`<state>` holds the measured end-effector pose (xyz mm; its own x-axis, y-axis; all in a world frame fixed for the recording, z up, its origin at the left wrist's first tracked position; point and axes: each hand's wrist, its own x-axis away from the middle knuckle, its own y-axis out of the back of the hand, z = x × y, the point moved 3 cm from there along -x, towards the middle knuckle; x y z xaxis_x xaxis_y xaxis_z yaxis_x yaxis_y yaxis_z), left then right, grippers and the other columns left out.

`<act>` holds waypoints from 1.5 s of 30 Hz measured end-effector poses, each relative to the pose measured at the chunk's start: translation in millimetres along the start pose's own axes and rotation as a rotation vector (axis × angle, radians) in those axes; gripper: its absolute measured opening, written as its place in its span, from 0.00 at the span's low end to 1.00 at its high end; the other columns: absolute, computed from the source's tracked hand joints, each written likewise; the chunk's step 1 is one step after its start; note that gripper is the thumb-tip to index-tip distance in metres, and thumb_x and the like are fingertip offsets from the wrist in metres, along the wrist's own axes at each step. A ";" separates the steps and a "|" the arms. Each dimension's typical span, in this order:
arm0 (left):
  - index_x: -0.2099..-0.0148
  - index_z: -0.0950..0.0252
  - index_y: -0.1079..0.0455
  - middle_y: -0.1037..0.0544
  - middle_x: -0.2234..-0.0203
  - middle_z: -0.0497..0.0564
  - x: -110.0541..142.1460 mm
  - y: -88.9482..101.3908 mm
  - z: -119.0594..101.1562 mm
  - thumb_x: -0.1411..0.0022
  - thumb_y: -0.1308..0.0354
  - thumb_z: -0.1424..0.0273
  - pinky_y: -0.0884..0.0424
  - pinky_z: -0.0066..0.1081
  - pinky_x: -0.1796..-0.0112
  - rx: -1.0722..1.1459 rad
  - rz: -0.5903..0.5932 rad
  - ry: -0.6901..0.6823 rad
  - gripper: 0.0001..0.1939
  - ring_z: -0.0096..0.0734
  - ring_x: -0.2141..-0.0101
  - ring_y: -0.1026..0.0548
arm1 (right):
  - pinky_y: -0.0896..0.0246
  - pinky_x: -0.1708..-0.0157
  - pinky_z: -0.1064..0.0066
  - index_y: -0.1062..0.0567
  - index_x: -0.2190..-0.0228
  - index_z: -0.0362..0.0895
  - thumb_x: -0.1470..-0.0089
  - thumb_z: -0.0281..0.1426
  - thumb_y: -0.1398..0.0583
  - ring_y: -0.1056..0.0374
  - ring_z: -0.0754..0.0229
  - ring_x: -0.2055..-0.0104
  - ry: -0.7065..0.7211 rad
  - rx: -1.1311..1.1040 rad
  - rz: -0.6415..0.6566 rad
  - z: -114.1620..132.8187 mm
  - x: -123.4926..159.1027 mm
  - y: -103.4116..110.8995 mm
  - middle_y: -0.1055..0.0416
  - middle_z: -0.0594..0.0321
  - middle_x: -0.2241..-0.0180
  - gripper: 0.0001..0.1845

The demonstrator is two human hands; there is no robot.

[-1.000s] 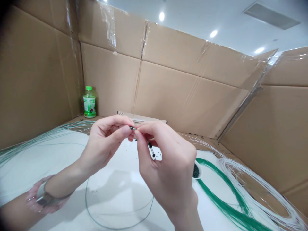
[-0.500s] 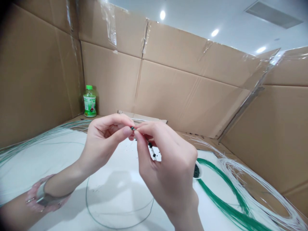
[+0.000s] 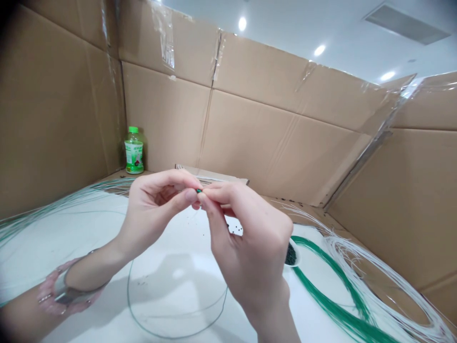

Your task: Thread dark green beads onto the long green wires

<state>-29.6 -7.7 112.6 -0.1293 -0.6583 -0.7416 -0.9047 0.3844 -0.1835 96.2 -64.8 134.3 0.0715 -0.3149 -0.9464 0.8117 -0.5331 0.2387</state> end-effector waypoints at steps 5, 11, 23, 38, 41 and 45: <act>0.69 0.64 0.25 0.22 0.75 0.47 -0.3 2.0 0.5 0.45 0.36 0.71 0.25 0.20 0.72 0.032 -0.008 0.018 0.02 0.22 0.75 0.24 | 0.26 0.70 0.75 0.23 0.68 0.45 0.54 0.15 0.37 0.29 0.67 0.71 -0.022 -0.022 -0.020 1.4 0.1 2.6 0.24 0.69 0.71 0.15; 0.68 0.64 0.26 0.24 0.74 0.47 1.6 2.7 1.7 0.44 0.37 0.73 0.24 0.21 0.70 0.000 0.008 -0.001 0.01 0.22 0.73 0.25 | 0.28 0.70 0.75 0.23 0.67 0.46 0.55 0.16 0.37 0.30 0.68 0.72 0.028 0.093 0.022 3.4 0.7 4.3 0.24 0.71 0.72 0.15; 0.66 0.62 0.26 0.23 0.72 0.48 3.0 4.0 -1.1 0.41 0.40 0.75 0.27 0.23 0.70 -0.249 0.047 -0.183 0.03 0.25 0.71 0.26 | 0.34 0.76 0.74 0.26 0.71 0.47 0.50 0.21 0.39 0.32 0.67 0.78 0.068 0.288 0.127 8.8 -2.6 9.1 0.26 0.70 0.76 0.08; 0.67 0.62 0.23 0.20 0.75 0.49 -1.7 5.3 -3.7 0.41 0.40 0.72 0.28 0.25 0.73 -0.292 0.149 -0.082 0.04 0.28 0.74 0.23 | 0.29 0.75 0.82 0.23 0.73 0.47 0.57 0.18 0.34 0.29 0.69 0.76 -0.051 -0.022 0.123 -10.3 -5.8 15.7 0.25 0.72 0.77 0.11; 0.67 0.63 0.23 0.20 0.75 0.48 -1.5 5.0 -4.1 0.41 0.40 0.72 0.28 0.25 0.73 -0.296 0.131 -0.070 0.05 0.28 0.73 0.23 | 0.27 0.71 0.81 0.23 0.69 0.48 0.56 0.19 0.34 0.27 0.67 0.73 -0.059 -0.058 0.110 -10.7 -4.3 13.7 0.23 0.71 0.73 0.13; 0.68 0.62 0.24 0.21 0.75 0.48 -1.0 5.9 -6.3 0.42 0.40 0.72 0.28 0.26 0.71 -0.454 0.069 -0.196 0.04 0.28 0.73 0.24 | 0.25 0.71 0.75 0.24 0.66 0.52 0.53 0.22 0.35 0.26 0.64 0.71 -0.126 0.011 0.083 -12.2 -3.3 7.2 0.24 0.70 0.71 0.14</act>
<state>-37.3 -8.8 116.3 -0.1562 -0.4903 -0.8574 -0.9877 0.0735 0.1379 108.9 -58.0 136.6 0.0644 -0.4536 -0.8889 0.7993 -0.5098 0.3180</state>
